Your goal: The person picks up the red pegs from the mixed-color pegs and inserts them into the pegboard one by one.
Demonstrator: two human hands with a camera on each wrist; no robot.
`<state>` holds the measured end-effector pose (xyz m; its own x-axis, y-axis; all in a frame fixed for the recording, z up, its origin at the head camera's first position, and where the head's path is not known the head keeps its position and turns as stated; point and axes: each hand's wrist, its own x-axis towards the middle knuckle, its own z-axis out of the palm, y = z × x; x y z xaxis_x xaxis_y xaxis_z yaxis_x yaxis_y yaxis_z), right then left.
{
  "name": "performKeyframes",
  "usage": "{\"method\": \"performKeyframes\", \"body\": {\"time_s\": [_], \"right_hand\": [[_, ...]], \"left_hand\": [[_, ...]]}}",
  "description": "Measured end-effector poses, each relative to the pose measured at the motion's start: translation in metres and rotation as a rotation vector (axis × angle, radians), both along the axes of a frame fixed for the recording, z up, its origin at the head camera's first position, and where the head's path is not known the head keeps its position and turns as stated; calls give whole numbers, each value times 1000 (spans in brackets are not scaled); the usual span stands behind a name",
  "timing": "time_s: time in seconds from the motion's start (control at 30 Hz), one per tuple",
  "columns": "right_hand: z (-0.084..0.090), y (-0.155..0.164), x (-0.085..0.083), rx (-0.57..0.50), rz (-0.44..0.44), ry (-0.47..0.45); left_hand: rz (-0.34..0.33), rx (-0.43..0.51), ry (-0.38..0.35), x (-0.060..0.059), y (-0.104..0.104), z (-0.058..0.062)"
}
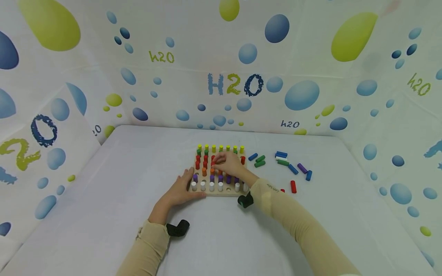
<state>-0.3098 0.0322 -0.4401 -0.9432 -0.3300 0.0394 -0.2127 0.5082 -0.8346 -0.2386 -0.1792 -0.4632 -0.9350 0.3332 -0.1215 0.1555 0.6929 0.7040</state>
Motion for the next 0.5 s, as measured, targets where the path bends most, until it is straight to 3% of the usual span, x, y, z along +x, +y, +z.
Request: {"method": "performKeyframes", "body": {"time_s": [0.5], "right_hand": [[10,30,8,-74,-10,11]], "left_hand": [[36,-3,-33,0,2,-1]]}}
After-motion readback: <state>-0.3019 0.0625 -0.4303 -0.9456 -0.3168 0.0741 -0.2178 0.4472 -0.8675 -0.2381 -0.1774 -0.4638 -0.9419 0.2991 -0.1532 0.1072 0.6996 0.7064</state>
